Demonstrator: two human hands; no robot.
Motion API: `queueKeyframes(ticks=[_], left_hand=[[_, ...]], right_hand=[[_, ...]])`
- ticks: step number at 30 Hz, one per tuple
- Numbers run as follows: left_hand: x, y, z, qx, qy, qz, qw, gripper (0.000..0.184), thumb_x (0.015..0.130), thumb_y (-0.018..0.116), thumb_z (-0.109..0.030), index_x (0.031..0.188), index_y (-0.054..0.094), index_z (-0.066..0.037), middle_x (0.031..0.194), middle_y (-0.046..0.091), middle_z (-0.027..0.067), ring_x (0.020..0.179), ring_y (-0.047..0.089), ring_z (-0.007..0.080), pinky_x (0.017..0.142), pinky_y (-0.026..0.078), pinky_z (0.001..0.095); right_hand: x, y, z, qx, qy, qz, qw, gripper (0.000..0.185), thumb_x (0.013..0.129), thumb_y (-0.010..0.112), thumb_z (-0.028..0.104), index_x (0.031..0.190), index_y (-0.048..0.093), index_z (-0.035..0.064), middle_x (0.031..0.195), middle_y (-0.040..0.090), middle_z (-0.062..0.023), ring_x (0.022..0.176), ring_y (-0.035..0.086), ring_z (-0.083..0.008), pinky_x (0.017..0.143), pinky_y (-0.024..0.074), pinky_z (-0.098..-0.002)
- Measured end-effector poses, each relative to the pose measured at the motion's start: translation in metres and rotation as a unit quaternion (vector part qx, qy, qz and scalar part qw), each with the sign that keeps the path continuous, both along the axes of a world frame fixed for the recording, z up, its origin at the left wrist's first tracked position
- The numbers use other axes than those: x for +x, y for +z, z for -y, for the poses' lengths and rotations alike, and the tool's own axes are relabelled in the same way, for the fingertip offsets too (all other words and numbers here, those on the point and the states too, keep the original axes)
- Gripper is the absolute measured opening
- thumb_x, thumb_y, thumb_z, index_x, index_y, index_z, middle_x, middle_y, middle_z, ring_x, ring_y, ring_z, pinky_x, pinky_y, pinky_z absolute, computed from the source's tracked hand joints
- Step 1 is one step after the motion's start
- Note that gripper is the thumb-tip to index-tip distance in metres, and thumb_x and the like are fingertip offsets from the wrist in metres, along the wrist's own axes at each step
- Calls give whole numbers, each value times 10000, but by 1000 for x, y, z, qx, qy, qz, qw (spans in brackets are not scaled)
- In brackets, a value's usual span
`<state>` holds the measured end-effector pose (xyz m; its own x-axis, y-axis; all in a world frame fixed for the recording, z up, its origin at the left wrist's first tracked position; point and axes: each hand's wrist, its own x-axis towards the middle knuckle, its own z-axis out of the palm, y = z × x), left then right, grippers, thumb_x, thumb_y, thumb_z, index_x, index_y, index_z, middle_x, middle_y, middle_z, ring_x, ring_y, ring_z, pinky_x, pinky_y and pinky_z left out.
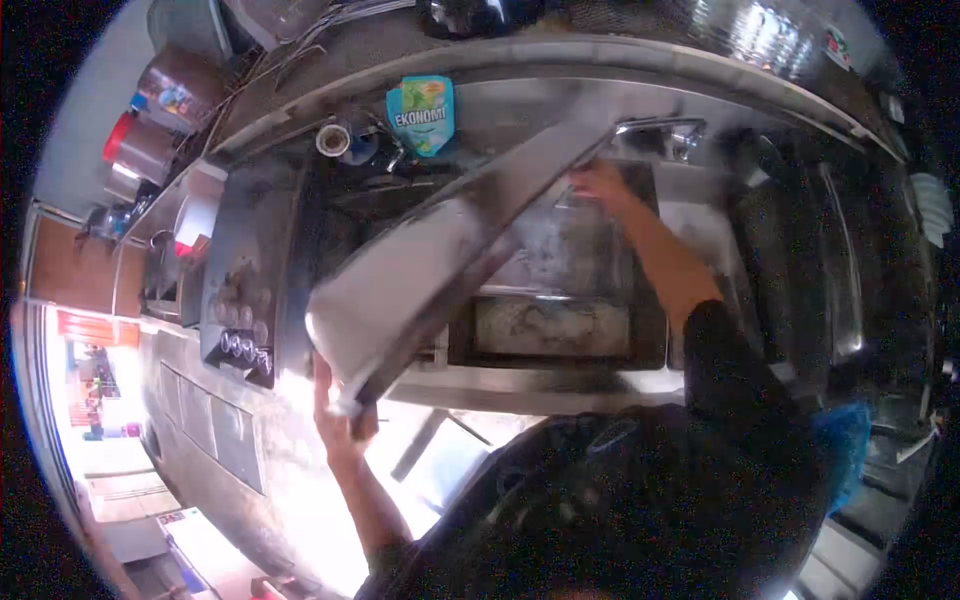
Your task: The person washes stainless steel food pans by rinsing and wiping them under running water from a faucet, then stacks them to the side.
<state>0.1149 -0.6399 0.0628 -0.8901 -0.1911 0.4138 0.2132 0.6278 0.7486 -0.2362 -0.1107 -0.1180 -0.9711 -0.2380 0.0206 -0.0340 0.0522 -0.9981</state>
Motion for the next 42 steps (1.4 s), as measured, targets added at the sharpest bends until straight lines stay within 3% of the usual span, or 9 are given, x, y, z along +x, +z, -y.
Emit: queueKeyframes(ticks=[2, 6, 15, 26, 34, 37, 39, 41, 42], left_hand=[[5, 3, 3, 116, 25, 24, 993, 470, 790, 634, -30, 1234, 520, 74, 1189, 558, 231, 1100, 545, 349, 940, 443, 429], [3, 54, -37, 65, -56, -120, 989, 426, 806, 614, -85, 1199, 539, 61, 1182, 565, 210, 1080, 557, 324, 928, 447, 416], [-47, 7, -65, 230, -102, -69, 965, 373, 819, 579, -212, 1100, 579, 35, 1107, 591, 182, 1026, 579, 300, 887, 457, 394], [-151, -4, -293, 291, -447, 37, 845, 406, 836, 536, -366, 979, 626, 3, 1014, 623, 148, 960, 604, 270, 836, 471, 367], [-168, 150, -575, 215, -648, -238, 691, 485, 847, 505, -478, 892, 661, -21, 947, 647, 124, 912, 623, 249, 800, 480, 347], [-125, 200, -672, 251, -709, -347, 561, 523, 852, 493, -520, 859, 674, -29, 922, 656, 114, 894, 630, 241, 786, 484, 340], [-78, 209, -714, 352, -774, -334, 406, 433, 866, 545, -438, 875, 678, -26, 922, 652, 112, 893, 628, 243, 785, 481, 329], [-54, 192, -747, 365, -792, -335, 357, 369, 868, 582, -381, 882, 680, -26, 918, 649, 113, 884, 627, 248, 778, 481, 326], [-43, 181, -755, 352, -853, -124, 364, 290, 831, 633, -295, 896, 679, -16, 930, 650, 121, 886, 628, 242, 792, 491, 327]], right_hand=[[20, 24, -15, -35, -22, -4, 999, 485, 842, 634, 399, 1205, 591, 80, 1178, 630, -97, 988, 621, -259, 860, 498, -428], [64, 63, -52, -82, -69, -15, 994, 481, 852, 617, 395, 1207, 587, 74, 1181, 628, -101, 995, 618, -263, 868, 494, -429], [245, 129, -144, -76, -258, -43, 962, 471, 874, 578, 386, 1213, 577, 58, 1185, 621, -110, 1011, 612, -271, 887, 484, -431], [630, 145, -162, -57, -632, -58, 771, 464, 901, 530, 375, 1219, 565, 40, 1191, 613, -121, 1030, 604, -281, 909, 473, -433], [789, 133, -58, -73, -795, -69, 598, 460, 921, 496, 367, 1224, 557, 26, 1195, 607, -129, 1044, 598, -289, 925, 464, -435], [819, 124, -35, -69, -823, -64, 560, 460, 928, 483, 364, 1226, 554, 21, 1197, 605, -132, 1049, 596, -292, 931, 461, -436], [831, 114, -31, -77, -833, -61, 544, 459, 933, 474, 362, 1227, 551, 18, 1198, 604, -134, 1053, 594, -294, 935, 459, -436], [834, 97, -37, -87, -836, -58, 539, 459, 938, 465, 360, 1228, 549, 14, 1199, 602, -136, 1056, 593, -295, 940, 457, -437], [834, 90, -44, -91, -835, -60, 539, 459, 940, 461, 359, 1229, 548, 13, 1199, 601, -137, 1058, 592, -296, 942, 456, -437]])
